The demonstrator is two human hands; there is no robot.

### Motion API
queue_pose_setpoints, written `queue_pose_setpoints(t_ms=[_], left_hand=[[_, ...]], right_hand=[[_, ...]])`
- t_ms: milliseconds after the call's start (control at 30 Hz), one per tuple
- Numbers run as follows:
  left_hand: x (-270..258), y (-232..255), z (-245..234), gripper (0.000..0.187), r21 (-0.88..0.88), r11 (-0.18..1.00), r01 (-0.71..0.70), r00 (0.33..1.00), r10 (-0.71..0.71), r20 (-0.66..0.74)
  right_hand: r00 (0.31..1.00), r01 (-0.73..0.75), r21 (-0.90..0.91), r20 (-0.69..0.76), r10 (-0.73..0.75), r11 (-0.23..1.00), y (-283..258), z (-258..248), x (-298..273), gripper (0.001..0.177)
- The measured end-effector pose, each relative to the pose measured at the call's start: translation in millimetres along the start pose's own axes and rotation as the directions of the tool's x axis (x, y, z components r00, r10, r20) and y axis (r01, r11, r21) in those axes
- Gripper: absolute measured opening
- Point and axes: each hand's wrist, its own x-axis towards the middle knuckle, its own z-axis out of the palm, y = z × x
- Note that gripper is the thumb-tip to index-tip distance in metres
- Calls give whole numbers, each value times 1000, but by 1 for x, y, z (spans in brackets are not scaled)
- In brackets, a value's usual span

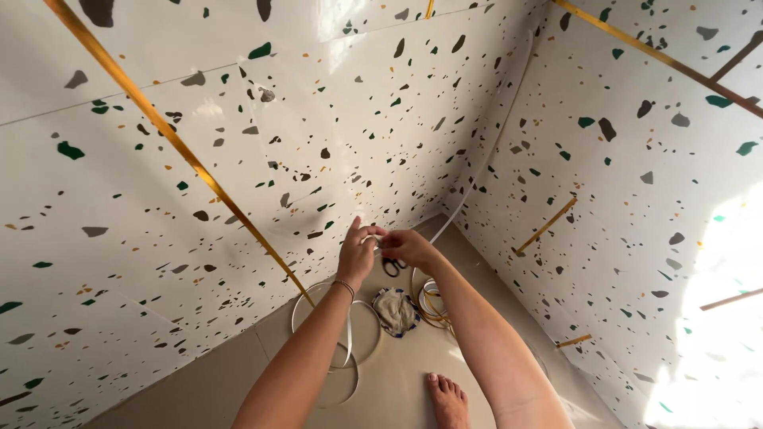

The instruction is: Applying gold decorative tape to tile grout lines on a wall.

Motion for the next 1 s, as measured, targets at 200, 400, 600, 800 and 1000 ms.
queue_pose_setpoints(t_ms=[200,400,600,800,1000], left_hand=[[-17,36,-16,31,186,983,-3,990,29,-138],[-10,49,-38,34,412,882,-227,911,342,-229],[-25,155,-82,29,753,465,-465,579,804,-138],[-18,231,-146,22,981,144,-131,408,909,-79],[-12,274,-180,63,998,-60,-34,407,911,69]], right_hand=[[985,-167,-77,-46,164,983,64,-21,16,21],[971,-231,-202,15,239,952,49,-21,8,31],[977,-14,-460,-195,-85,888,-36,3,30,32],[899,290,-310,-235,-369,905,-178,50,0,32],[676,680,-251,-150,-722,689,-216,82,19,53]])
